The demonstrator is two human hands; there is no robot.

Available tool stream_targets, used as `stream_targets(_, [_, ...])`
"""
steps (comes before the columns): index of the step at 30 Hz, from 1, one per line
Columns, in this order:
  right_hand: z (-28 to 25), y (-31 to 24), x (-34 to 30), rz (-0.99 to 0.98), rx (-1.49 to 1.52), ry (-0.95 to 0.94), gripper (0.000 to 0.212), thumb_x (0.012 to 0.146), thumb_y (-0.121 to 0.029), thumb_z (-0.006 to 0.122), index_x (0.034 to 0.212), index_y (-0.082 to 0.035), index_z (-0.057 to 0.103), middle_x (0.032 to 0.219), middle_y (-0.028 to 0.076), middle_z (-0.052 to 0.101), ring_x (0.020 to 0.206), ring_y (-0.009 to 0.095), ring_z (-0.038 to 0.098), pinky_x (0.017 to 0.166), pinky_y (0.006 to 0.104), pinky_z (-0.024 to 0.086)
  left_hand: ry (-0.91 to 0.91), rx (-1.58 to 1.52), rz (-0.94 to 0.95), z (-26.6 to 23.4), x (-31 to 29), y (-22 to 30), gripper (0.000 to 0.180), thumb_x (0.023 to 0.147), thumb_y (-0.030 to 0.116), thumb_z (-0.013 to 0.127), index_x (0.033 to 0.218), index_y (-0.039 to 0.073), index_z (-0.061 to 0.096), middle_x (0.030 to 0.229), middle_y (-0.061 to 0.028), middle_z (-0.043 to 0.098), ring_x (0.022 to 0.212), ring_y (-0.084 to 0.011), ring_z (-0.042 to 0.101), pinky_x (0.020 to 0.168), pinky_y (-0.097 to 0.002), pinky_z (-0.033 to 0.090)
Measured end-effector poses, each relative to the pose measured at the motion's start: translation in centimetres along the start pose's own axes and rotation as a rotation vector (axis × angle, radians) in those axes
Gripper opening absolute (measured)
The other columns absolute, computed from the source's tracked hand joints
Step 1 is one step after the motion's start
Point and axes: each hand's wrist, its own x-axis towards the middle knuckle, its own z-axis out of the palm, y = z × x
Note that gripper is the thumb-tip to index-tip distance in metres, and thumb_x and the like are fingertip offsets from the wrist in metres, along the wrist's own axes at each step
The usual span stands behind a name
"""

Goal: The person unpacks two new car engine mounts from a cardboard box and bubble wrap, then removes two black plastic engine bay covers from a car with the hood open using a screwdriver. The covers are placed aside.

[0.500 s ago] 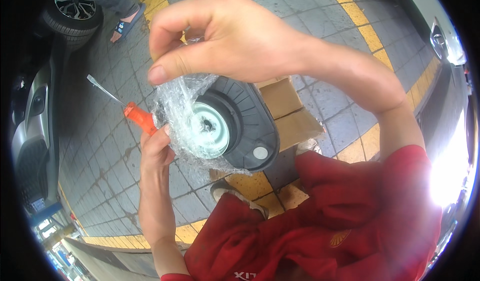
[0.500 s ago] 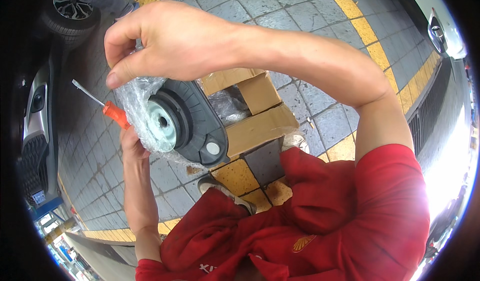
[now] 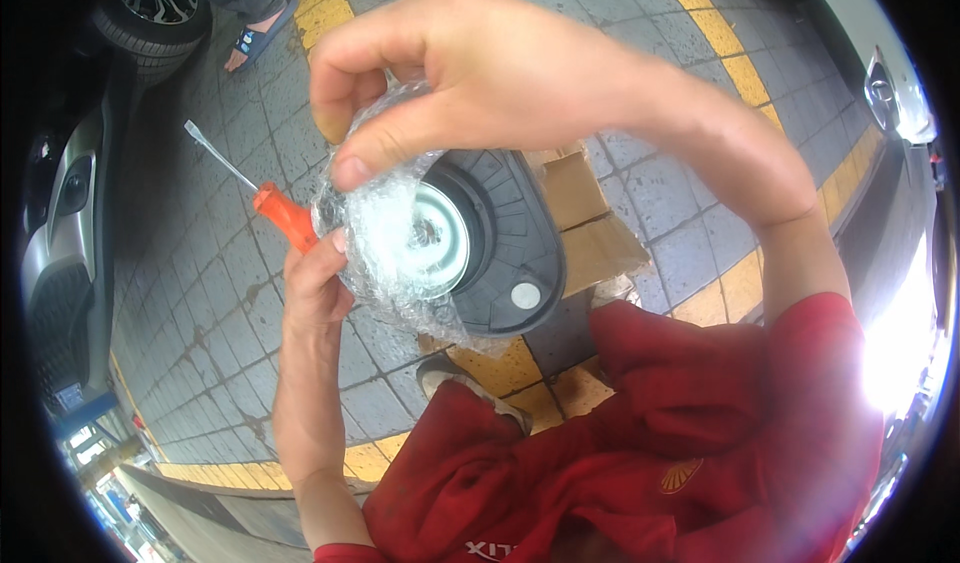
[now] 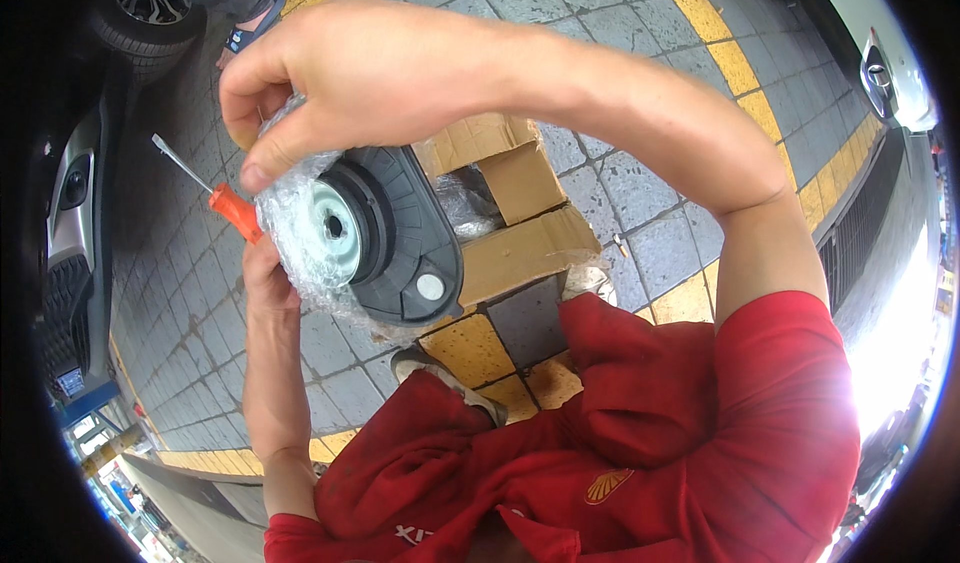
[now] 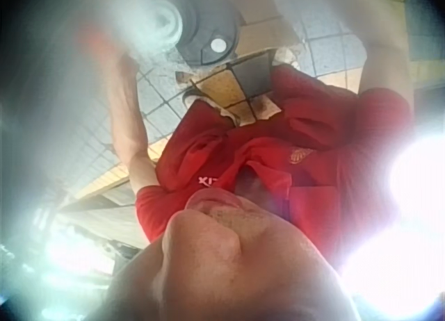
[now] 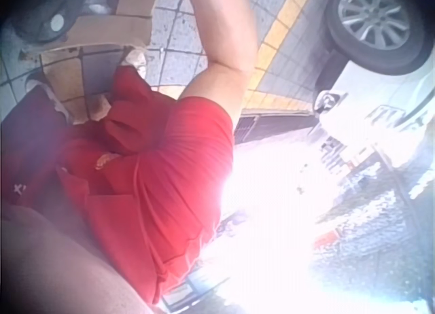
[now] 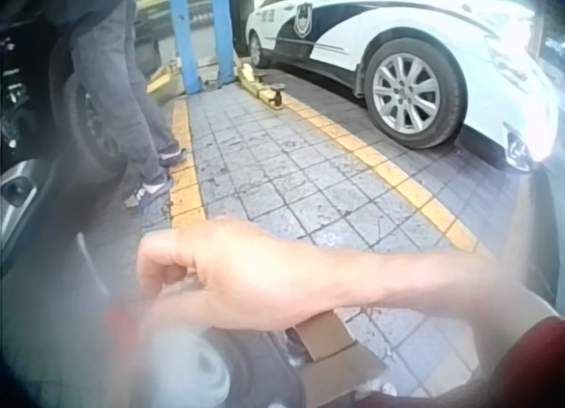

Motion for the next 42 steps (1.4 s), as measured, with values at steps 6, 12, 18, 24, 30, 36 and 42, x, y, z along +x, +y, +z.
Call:
stream_targets(6, [-1.2, -1.2, -0.3, -0.059, -0.154, -0.206, 0.036, 0.089, -0.037, 0.086, 0.109, -0.008, 0.081, 0.104, 0.012, 0.08, 0.098, 0.028, 0.077, 0.084, 0.0404, 0.059, -0.016, -0.006, -0.032, 0.5, -0.1, 0.4, 0.067, 0.094, 0.02, 0.076, 0.149, -0.009, 0.051, 0.133, -0.0191, 0.071, 0.119, -0.0292, 0.074, 0.102, -0.0423, 0.062])
stream_targets(12, [0.0, -3.0, 0.9, 0.125, -0.147, -0.312, 0.021, 0.09, -0.029, 0.084, 0.097, -0.009, 0.084, 0.082, 0.008, 0.078, 0.083, 0.026, 0.077, 0.078, 0.0419, 0.058, 0.042, 0.163, 0.022, 2.2, 0.2, 0.5, 0.073, 0.089, 0.017, 0.078, 0.153, -0.006, 0.05, 0.134, -0.0115, 0.067, 0.123, -0.0228, 0.065, 0.105, -0.0387, 0.053])
stream_targets(18, [0.5, -3.4, 0.8, 0.154, -0.132, -0.301, 0.017, 0.091, -0.026, 0.083, 0.094, -0.009, 0.084, 0.075, 0.007, 0.076, 0.08, 0.025, 0.076, 0.077, 0.0416, 0.057, 0.077, 0.154, -0.007, 3.2, -0.5, 0.5, 0.082, 0.084, 0.012, 0.076, 0.157, -0.004, 0.045, 0.14, -0.0095, 0.062, 0.127, -0.0197, 0.06, 0.106, -0.0368, 0.049])
stream_targets(24, [0.7, -3.1, 0.7, 0.127, -0.156, -0.272, 0.018, 0.091, -0.027, 0.084, 0.091, -0.009, 0.083, 0.074, 0.007, 0.075, 0.077, 0.024, 0.075, 0.073, 0.0409, 0.057, 0.046, 0.15, -0.023, 3.1, -0.5, 0.8, 0.082, 0.082, 0.01, 0.074, 0.157, -0.004, 0.045, 0.137, -0.009, 0.062, 0.125, -0.0191, 0.06, 0.105, -0.0363, 0.049])
stream_targets(30, [0.8, -3.2, 0.8, 0.115, -0.108, -0.256, 0.018, 0.089, -0.026, 0.084, 0.09, -0.008, 0.083, 0.071, 0.007, 0.074, 0.074, 0.025, 0.075, 0.072, 0.0414, 0.057, 0.093, 0.147, -0.044, 2.5, -0.7, 0.5, 0.082, 0.078, 0.007, 0.072, 0.155, -0.003, 0.047, 0.134, -0.0075, 0.063, 0.122, -0.0182, 0.062, 0.103, -0.0348, 0.05])
stream_targets(36, [0.9, -3.2, 0.7, 0.084, -0.117, -0.241, 0.018, 0.088, -0.025, 0.083, 0.09, -0.007, 0.083, 0.072, 0.008, 0.074, 0.075, 0.027, 0.075, 0.072, 0.0422, 0.057, 0.092, 0.162, -0.046, 2.5, -0.6, 0.6, 0.088, 0.074, 0.007, 0.071, 0.158, -0.004, 0.045, 0.14, -0.0087, 0.061, 0.129, -0.0208, 0.059, 0.108, -0.0356, 0.047])
stream_targets(42, [1.0, -3.4, 0.6, 0.043, -0.102, -0.211, 0.018, 0.087, -0.025, 0.082, 0.089, -0.007, 0.083, 0.074, 0.009, 0.076, 0.078, 0.027, 0.077, 0.074, 0.0417, 0.058, 0.049, 0.182, 0.01, 2.7, -0.6, 0.2, 0.094, 0.074, 0.011, 0.07, 0.162, -0.004, 0.041, 0.148, -0.0114, 0.057, 0.139, -0.0241, 0.054, 0.116, -0.0378, 0.042])
